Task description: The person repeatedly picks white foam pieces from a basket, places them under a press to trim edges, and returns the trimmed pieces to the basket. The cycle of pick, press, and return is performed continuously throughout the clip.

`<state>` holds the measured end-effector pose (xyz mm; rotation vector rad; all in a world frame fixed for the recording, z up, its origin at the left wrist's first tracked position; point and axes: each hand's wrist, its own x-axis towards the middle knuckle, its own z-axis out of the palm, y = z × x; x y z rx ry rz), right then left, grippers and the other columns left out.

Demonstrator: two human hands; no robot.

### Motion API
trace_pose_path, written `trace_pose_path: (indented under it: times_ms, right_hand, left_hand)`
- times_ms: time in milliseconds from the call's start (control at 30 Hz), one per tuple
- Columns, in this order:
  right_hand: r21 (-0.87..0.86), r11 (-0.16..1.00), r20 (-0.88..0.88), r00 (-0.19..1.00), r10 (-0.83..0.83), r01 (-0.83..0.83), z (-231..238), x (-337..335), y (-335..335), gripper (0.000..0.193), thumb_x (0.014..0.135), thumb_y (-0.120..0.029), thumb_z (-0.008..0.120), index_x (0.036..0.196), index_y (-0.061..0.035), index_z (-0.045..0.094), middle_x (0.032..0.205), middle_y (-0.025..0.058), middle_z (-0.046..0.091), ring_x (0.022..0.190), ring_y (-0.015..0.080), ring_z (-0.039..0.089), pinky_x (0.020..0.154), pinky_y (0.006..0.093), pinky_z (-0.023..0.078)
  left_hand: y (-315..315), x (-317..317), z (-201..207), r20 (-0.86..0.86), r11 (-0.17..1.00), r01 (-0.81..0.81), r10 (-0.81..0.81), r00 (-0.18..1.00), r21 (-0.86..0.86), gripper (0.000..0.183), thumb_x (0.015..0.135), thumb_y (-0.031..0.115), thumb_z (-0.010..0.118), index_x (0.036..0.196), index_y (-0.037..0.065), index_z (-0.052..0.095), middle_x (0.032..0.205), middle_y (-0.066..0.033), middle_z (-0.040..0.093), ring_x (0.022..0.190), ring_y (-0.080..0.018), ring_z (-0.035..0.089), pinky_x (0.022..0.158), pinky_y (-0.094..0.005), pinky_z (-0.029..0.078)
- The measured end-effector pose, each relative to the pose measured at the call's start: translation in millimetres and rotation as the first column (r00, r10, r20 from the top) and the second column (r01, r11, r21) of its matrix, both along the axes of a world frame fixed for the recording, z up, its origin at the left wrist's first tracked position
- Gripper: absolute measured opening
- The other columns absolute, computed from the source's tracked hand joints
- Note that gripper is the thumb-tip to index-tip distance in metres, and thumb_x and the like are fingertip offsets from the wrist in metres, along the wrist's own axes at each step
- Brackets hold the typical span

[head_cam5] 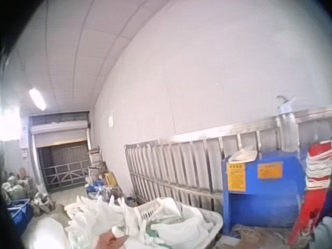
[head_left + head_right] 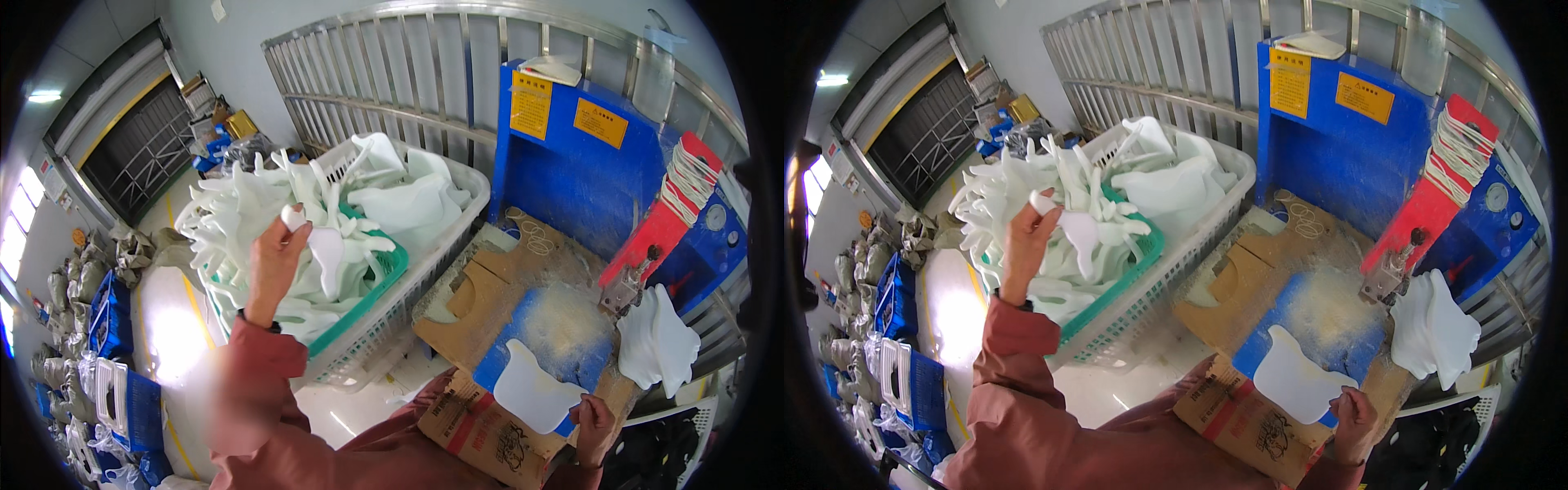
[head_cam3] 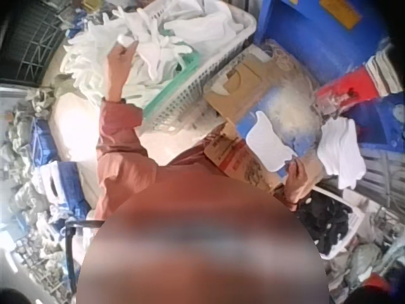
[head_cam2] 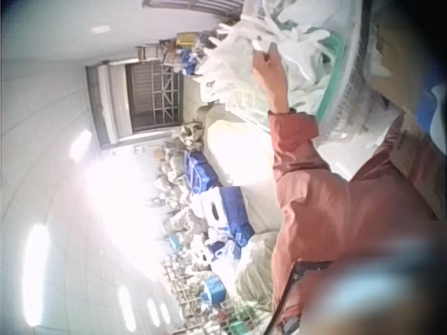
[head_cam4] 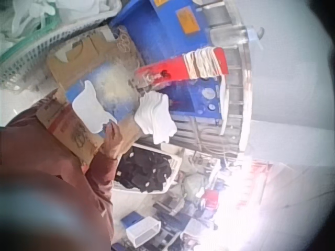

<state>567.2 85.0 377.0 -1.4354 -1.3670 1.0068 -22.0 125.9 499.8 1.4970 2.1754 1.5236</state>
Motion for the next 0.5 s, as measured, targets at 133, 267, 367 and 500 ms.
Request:
trace_pose_path:
  times_ms: [133,267,367,500]
  right_hand:
    - [0.091,0.978,-0.077,0.978,0.194,-0.187,47,-40,20,0.024,0.098,-0.002,0.062,0.12,0.0069,0.068,0.096,0.0139,0.074,0.087,0.019,0.069,0.08,0.0317,0.055]
    - [0.383,0.823,-0.033,0.884,0.467,-0.42,83,-77,39,0.046,0.094,-0.008,0.068,0.139,-0.0003,0.062,0.138,0.0219,0.062,0.128,0.0353,0.06,0.11,0.0432,0.045]
    - [0.238,0.696,-0.092,0.698,0.71,-0.677,88,-92,38,0.059,0.1,-0.018,0.071,0.151,0.0012,0.048,0.142,0.0199,0.059,0.136,0.031,0.054,0.115,0.0399,0.038]
    - [-0.129,0.712,-0.65,0.601,0.466,-0.691,70,-80,8,0.059,0.1,-0.019,0.071,0.152,-0.0011,0.05,0.144,0.0106,0.059,0.135,0.0212,0.052,0.117,0.038,0.038]
  left_hand:
    - [-38,40,60,0.308,0.927,0.353,-0.376,0.874,0.128,0.039,0.099,0.009,0.07,0.136,-0.001,0.064,0.113,-0.0151,0.076,0.074,-0.0152,0.068,0.064,-0.0285,0.055]
    - [-20,130,30,0.396,0.58,0.749,-0.8,0.45,0.321,0.048,0.097,0.023,0.077,0.137,0.001,0.062,0.106,-0.0232,0.075,0.073,-0.0214,0.071,0.06,-0.0305,0.057]
    - [-12,186,-4,0.569,0.464,0.828,-0.79,0.227,0.315,0.044,0.093,0.017,0.081,0.128,-0.003,0.065,0.105,-0.0266,0.074,0.083,-0.0301,0.075,0.087,-0.0482,0.059]
    - [1,226,-36,0.688,0.363,0.891,-0.721,0.083,0.273,0.035,0.09,0.012,0.082,0.117,-0.005,0.069,0.103,-0.0282,0.074,0.087,-0.0363,0.074,0.089,-0.0522,0.058]
